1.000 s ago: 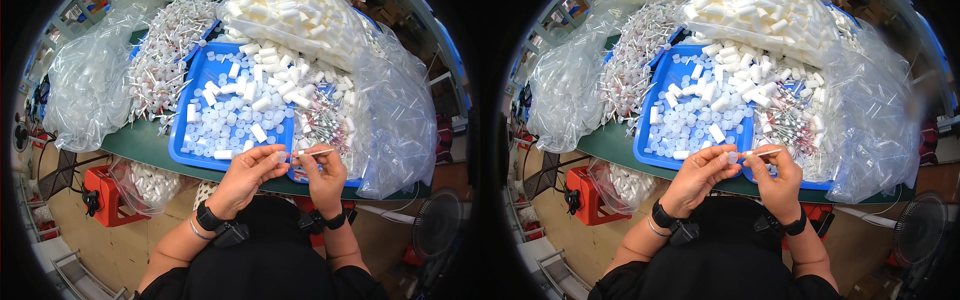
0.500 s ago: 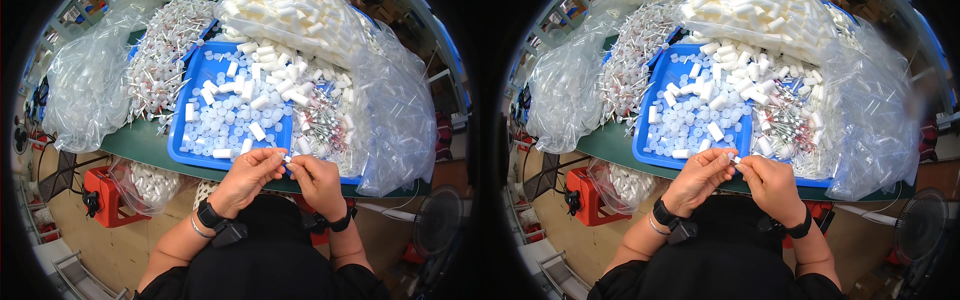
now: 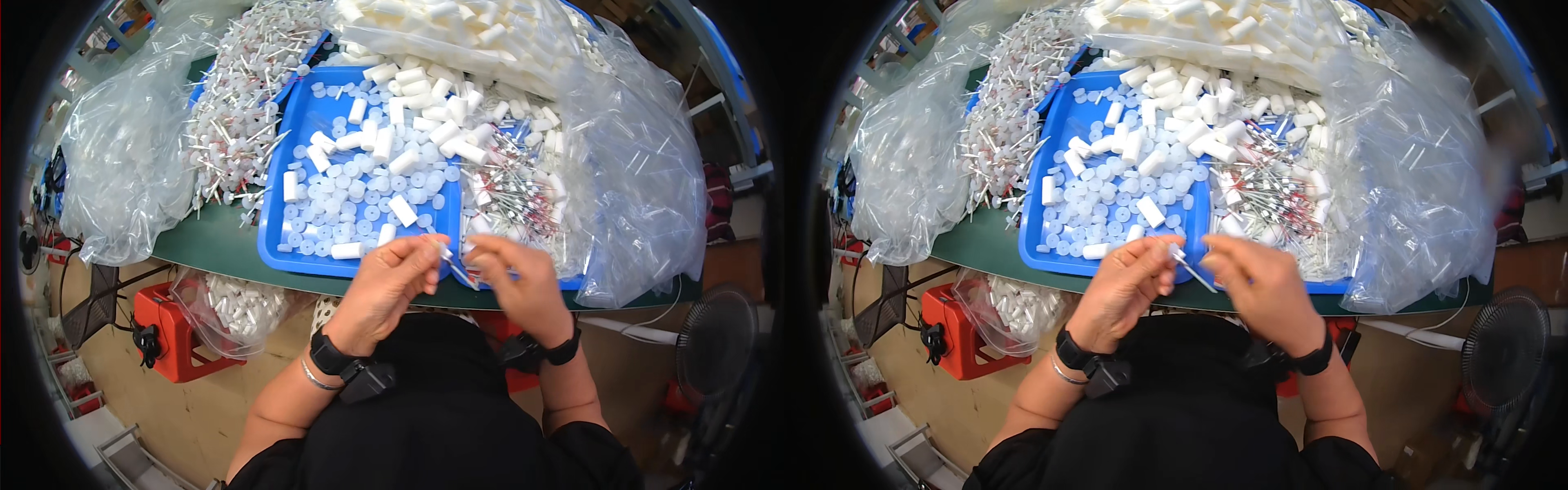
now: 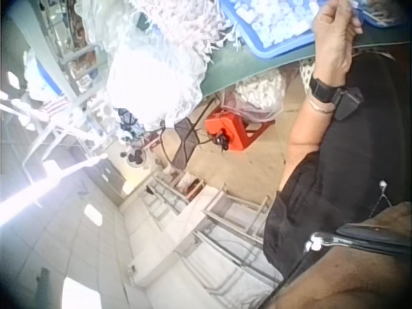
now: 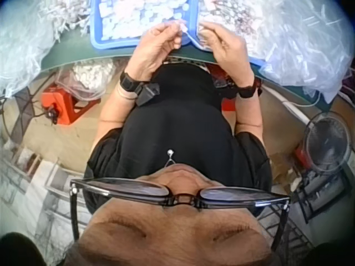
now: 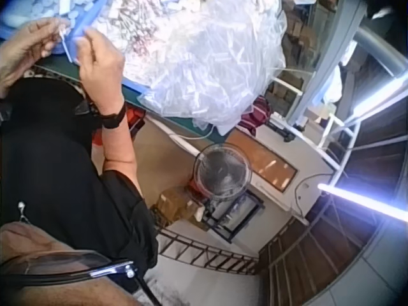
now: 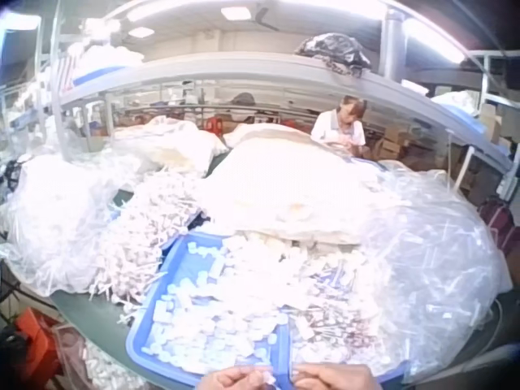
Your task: The person repeatedly picks up small white cylindrical pieces and translucent circular discs from a blue tray. They insert the cylindrical pieces into the discs by hand and place the assembled units into a pile on the right side of the tray. The process is continuous and repetitive throughout the clip.
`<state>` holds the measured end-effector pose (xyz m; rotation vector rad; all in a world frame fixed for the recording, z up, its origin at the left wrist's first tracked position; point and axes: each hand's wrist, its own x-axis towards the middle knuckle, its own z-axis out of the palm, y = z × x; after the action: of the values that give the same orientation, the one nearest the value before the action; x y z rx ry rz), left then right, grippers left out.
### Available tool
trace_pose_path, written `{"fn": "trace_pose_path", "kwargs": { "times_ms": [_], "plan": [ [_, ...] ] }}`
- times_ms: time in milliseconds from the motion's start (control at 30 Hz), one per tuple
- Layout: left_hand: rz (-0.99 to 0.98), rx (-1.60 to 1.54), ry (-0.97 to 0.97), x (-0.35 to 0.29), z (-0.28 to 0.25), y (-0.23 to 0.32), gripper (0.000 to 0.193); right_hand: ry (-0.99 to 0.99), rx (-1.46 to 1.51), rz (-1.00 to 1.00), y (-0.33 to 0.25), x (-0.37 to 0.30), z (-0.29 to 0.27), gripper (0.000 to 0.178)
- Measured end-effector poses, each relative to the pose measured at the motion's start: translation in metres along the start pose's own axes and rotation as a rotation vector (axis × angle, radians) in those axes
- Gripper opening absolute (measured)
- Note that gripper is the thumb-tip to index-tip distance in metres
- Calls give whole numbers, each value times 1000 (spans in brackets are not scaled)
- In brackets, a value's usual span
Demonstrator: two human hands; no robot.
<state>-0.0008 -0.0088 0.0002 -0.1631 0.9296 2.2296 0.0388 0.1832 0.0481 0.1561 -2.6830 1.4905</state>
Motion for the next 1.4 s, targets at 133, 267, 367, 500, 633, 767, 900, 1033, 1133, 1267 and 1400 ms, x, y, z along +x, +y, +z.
{"fn": "trace_pose_path", "kwargs": {
  "times_ms": [133,267,367,500,633,767,900,1033,1133,1267,1400],
  "plan": [
    [85,-74,73,0,-6,10,33,125,-523,-89,23,-4,-44,8],
    [35,-62,86,0,2,12,32,-107,-644,-25,35,-18,-55,6],
    [21,-50,37,2,-1,5,32,-169,-716,-27,38,-18,-53,7],
    [8,-40,47,2,2,2,33,-244,-789,-59,43,-13,-51,8],
    [3,-43,56,3,3,-1,33,-243,-695,-115,44,-9,-55,6],
    [13,-46,62,5,3,-1,32,-141,-481,-76,28,-9,-53,8],
    [26,-62,64,3,11,-1,31,-67,-291,-149,14,-7,-31,9],
    [42,-77,76,2,14,2,29,-30,-250,-162,12,-3,-21,9],
    [54,-83,88,3,11,2,29,-25,-236,-165,9,-2,-19,9],
    [65,-95,98,3,8,1,28,-2,-264,-228,11,-1,-15,11],
    [72,-95,105,3,8,1,28,33,-294,-279,12,1,-12,12]
  ]
}}
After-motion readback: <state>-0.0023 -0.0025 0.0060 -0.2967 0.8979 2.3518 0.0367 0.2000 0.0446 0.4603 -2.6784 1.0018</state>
